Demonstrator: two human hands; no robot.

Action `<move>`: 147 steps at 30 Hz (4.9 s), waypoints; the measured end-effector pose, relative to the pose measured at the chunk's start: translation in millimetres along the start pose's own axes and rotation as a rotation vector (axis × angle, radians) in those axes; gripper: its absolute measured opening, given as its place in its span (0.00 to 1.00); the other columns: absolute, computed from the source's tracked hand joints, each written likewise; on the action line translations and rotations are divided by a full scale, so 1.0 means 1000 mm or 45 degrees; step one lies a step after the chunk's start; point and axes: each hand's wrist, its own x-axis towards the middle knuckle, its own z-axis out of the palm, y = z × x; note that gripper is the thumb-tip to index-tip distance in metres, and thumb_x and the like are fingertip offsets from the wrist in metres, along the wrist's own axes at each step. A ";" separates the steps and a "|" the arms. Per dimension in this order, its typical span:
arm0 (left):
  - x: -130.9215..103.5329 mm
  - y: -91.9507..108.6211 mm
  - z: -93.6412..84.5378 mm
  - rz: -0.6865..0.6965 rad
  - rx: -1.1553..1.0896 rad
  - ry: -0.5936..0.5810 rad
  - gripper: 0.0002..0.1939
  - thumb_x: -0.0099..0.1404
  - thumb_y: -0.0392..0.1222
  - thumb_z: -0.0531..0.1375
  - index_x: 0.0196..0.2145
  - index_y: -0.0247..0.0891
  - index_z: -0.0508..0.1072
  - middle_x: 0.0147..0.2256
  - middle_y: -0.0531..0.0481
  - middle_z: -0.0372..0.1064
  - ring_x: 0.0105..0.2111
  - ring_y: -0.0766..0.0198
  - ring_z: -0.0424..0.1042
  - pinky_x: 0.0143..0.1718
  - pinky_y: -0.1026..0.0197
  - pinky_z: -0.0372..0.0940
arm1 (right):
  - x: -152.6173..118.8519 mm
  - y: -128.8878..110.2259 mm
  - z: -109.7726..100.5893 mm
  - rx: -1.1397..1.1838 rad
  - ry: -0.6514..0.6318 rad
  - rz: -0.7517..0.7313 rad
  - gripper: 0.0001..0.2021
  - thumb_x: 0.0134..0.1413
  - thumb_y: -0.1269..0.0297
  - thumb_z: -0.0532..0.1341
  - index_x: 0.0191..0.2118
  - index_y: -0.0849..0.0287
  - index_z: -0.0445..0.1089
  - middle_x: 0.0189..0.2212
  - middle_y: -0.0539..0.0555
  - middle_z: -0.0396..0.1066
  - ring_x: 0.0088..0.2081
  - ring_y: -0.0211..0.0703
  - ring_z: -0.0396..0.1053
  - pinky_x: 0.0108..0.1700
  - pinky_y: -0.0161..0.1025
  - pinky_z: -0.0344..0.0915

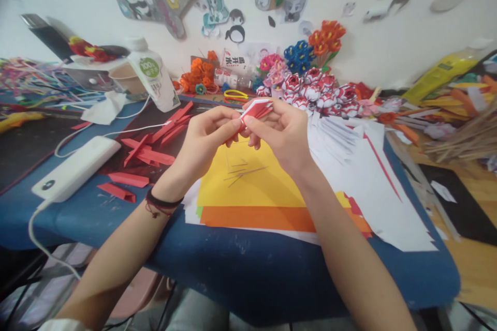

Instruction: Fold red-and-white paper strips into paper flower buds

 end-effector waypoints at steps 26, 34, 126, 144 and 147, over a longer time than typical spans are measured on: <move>0.007 -0.005 -0.012 0.147 0.397 -0.008 0.05 0.61 0.40 0.65 0.30 0.36 0.76 0.27 0.51 0.74 0.29 0.65 0.73 0.34 0.63 0.65 | 0.002 -0.012 -0.011 -0.827 -0.130 -0.494 0.05 0.54 0.69 0.67 0.36 0.50 0.79 0.35 0.51 0.81 0.36 0.47 0.77 0.40 0.45 0.74; 0.006 -0.006 -0.010 0.153 0.499 -0.011 0.06 0.62 0.41 0.65 0.30 0.37 0.75 0.27 0.51 0.75 0.29 0.65 0.72 0.33 0.63 0.64 | 0.002 -0.010 -0.015 -0.915 -0.158 -0.536 0.06 0.54 0.69 0.66 0.35 0.49 0.78 0.33 0.48 0.81 0.35 0.47 0.78 0.41 0.45 0.72; 0.006 -0.033 0.000 -0.177 -0.389 0.058 0.21 0.56 0.41 0.73 0.42 0.35 0.68 0.34 0.51 0.76 0.29 0.65 0.76 0.33 0.60 0.72 | 0.006 0.013 -0.002 -0.121 -0.295 0.247 0.25 0.55 0.48 0.71 0.54 0.59 0.80 0.43 0.56 0.82 0.37 0.45 0.76 0.42 0.43 0.74; 0.019 -0.030 -0.030 0.366 0.489 0.103 0.17 0.60 0.52 0.72 0.39 0.36 0.79 0.38 0.46 0.80 0.36 0.63 0.77 0.41 0.62 0.70 | 0.010 0.004 -0.026 -0.161 -0.331 0.242 0.22 0.47 0.55 0.76 0.48 0.56 0.81 0.48 0.58 0.82 0.48 0.53 0.80 0.51 0.49 0.77; 0.020 -0.033 -0.038 0.474 0.617 0.025 0.16 0.62 0.51 0.71 0.41 0.37 0.80 0.40 0.45 0.80 0.39 0.61 0.78 0.42 0.62 0.70 | 0.011 0.011 -0.029 -0.196 -0.230 0.213 0.23 0.42 0.57 0.78 0.47 0.57 0.81 0.46 0.57 0.82 0.43 0.51 0.81 0.47 0.47 0.78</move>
